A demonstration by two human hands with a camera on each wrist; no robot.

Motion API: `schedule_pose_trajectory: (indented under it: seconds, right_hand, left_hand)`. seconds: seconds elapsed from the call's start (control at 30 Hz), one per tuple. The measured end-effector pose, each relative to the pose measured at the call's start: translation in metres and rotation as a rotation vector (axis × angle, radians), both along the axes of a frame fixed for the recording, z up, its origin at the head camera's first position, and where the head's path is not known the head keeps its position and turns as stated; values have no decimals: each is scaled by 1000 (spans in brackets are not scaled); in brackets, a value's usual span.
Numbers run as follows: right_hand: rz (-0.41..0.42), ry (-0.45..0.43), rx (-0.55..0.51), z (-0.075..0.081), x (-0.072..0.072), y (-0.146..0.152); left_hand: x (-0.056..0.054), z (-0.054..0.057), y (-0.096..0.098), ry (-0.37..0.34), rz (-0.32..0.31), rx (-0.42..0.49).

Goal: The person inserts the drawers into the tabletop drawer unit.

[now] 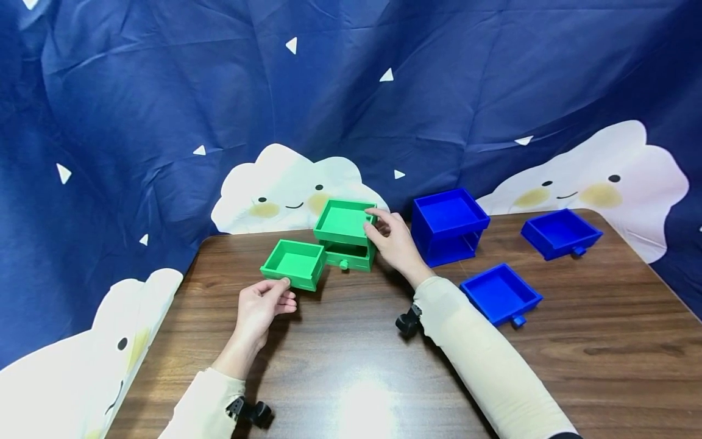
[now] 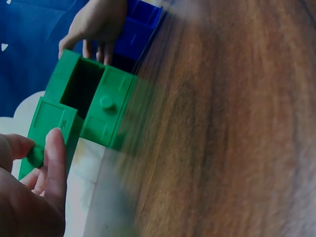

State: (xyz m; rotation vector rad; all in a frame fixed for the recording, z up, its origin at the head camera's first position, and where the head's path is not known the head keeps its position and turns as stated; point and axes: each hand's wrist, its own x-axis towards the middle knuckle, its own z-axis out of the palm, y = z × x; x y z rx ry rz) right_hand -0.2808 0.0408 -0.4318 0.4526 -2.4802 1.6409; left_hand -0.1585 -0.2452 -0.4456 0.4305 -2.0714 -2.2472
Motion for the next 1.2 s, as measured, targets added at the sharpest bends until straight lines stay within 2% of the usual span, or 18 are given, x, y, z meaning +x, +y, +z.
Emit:
schedule_pose_trajectory:
  seconds: [0.2, 0.6, 1.2]
  right_hand:
    - [1, 5, -4, -1, 0, 0]
    - [4, 13, -7, -1, 0, 0]
    - [-3, 19, -17, -1, 1, -1]
  left_hand:
    - [1, -3, 7, 0, -14, -9]
    - [6, 1, 21, 16, -31, -26]
    - [6, 0, 39, 35, -63, -24]
